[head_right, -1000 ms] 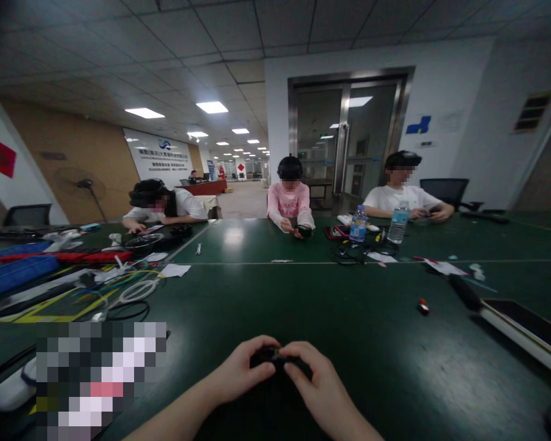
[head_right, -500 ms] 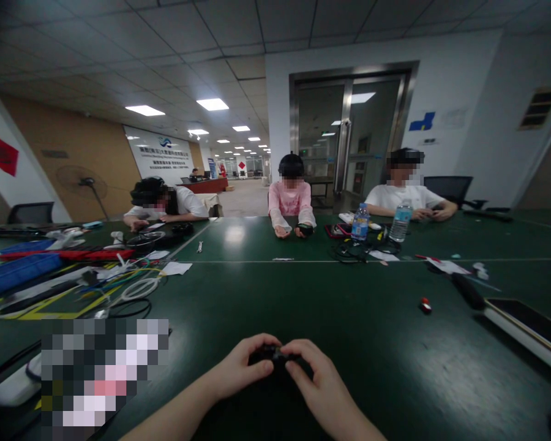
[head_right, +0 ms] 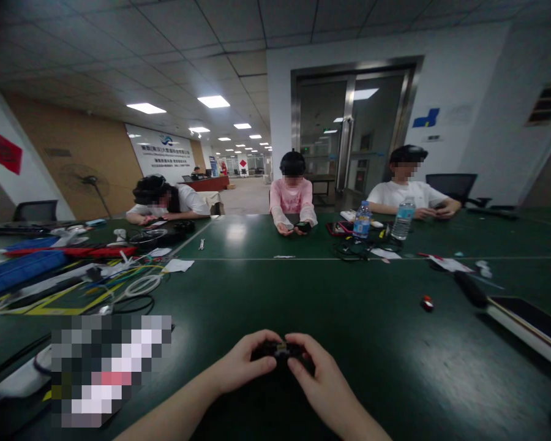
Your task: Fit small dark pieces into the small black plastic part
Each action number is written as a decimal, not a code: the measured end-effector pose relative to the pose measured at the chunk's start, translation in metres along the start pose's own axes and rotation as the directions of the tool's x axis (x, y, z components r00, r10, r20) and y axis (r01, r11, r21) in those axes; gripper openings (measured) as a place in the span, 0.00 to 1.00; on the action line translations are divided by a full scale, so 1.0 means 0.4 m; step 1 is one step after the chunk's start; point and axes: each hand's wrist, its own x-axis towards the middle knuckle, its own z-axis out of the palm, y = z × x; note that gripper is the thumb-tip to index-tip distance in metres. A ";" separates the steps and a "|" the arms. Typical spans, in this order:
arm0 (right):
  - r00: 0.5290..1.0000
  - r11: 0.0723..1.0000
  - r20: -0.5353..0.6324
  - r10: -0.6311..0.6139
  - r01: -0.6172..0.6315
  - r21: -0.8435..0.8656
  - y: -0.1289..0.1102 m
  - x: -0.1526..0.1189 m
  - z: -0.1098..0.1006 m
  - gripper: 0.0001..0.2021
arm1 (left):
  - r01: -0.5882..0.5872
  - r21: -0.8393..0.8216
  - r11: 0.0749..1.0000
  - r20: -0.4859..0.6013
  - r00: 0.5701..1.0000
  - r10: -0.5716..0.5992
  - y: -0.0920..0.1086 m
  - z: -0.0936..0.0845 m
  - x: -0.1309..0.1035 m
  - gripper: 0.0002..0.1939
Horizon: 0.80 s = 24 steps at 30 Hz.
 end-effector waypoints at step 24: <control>0.997 0.998 0.036 -0.067 0.067 0.019 0.005 0.002 0.008 0.11 | -0.032 -0.030 0.999 -0.023 0.999 0.031 -0.032 0.010 0.008 0.22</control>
